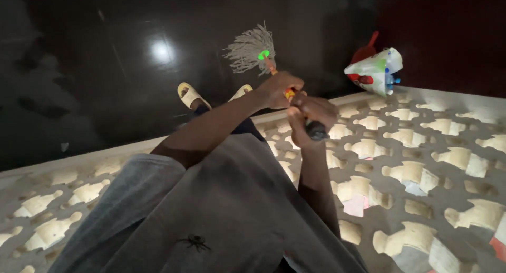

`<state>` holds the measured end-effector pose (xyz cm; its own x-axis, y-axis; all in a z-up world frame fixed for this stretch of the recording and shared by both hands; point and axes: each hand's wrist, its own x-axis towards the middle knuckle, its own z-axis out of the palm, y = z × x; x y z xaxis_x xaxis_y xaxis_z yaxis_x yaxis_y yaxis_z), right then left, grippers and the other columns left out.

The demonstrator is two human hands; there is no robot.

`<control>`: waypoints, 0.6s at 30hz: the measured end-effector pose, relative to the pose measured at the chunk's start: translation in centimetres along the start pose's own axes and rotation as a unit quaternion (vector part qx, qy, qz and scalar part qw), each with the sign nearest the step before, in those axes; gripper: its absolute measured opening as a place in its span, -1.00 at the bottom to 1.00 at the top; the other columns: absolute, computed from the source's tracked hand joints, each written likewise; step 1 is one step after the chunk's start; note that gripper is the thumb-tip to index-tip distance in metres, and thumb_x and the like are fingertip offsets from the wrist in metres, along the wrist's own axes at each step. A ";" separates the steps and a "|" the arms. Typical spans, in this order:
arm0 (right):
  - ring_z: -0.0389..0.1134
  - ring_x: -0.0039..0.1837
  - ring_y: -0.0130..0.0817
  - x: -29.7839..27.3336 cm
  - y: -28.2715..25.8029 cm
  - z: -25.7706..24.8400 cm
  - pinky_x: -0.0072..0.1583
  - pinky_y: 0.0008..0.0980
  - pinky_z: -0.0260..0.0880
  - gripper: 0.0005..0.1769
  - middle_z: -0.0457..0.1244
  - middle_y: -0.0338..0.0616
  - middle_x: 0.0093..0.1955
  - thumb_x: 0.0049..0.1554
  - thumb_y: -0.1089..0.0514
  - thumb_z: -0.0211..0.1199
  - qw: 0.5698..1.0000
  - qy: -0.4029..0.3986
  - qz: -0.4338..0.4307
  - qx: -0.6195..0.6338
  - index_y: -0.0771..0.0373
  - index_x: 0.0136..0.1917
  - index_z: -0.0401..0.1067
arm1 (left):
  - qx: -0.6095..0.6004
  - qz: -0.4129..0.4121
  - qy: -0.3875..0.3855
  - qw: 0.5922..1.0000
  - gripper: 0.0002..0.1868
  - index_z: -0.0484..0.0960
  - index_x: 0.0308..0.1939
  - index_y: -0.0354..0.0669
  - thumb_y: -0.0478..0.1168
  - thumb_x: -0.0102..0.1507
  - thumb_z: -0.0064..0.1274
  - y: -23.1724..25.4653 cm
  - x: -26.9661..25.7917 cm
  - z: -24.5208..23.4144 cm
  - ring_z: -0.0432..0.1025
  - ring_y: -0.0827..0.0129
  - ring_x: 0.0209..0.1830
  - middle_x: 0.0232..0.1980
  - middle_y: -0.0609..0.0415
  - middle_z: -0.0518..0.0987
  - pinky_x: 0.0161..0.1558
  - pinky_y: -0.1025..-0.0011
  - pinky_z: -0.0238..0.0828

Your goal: The recorder is mopping a dark tiled floor using a long-handled string mop.

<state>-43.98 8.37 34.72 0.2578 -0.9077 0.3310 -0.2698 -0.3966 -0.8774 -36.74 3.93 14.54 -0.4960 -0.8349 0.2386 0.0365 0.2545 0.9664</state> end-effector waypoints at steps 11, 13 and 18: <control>0.11 -0.38 -0.42 -4.7 5.2 0.0 -0.28 -0.40 0.18 -0.64 0.10 -0.22 -0.43 0.21 0.11 0.35 0.923 0.104 0.001 0.370 0.26 -0.15 0.18 | 0.129 -0.039 -0.007 0.991 -0.56 0.54 -0.55 -0.22 -0.02 0.33 0.14 1.5 -4.0 -2.5 0.47 -0.13 -0.37 -0.44 -0.17 0.55 -0.29 0.03 0.35; 0.12 -0.34 -0.40 -4.5 7.3 2.7 -0.23 -0.38 0.18 -0.63 0.09 -0.19 -0.41 0.19 0.12 0.39 0.891 0.086 0.027 0.445 0.27 -0.08 0.19 | 0.198 -0.058 0.040 0.978 -0.58 0.57 -0.54 -0.20 -0.03 0.33 0.14 0.4 -6.4 -5.5 0.49 -0.12 -0.33 -0.41 -0.15 0.58 -0.26 0.03 0.39; 0.32 -0.20 -0.23 -3.8 10.9 10.9 -0.06 -0.29 0.45 -0.72 0.26 -0.04 -0.27 0.21 0.16 0.23 0.921 -0.085 0.012 0.379 0.41 -0.21 0.30 | 0.218 -0.354 0.047 0.908 -0.64 0.65 -0.25 -0.18 0.05 0.23 0.28 -1.5 -14.2 -11.8 0.54 -0.07 -0.13 -0.20 -0.19 0.64 -0.06 0.06 0.43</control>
<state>-37.79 8.97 20.12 0.4188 -0.8551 0.3058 0.4318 -0.1087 -0.8954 -19.51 9.64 10.82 -0.1841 -0.8973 -0.4011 -0.6191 -0.2111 0.7564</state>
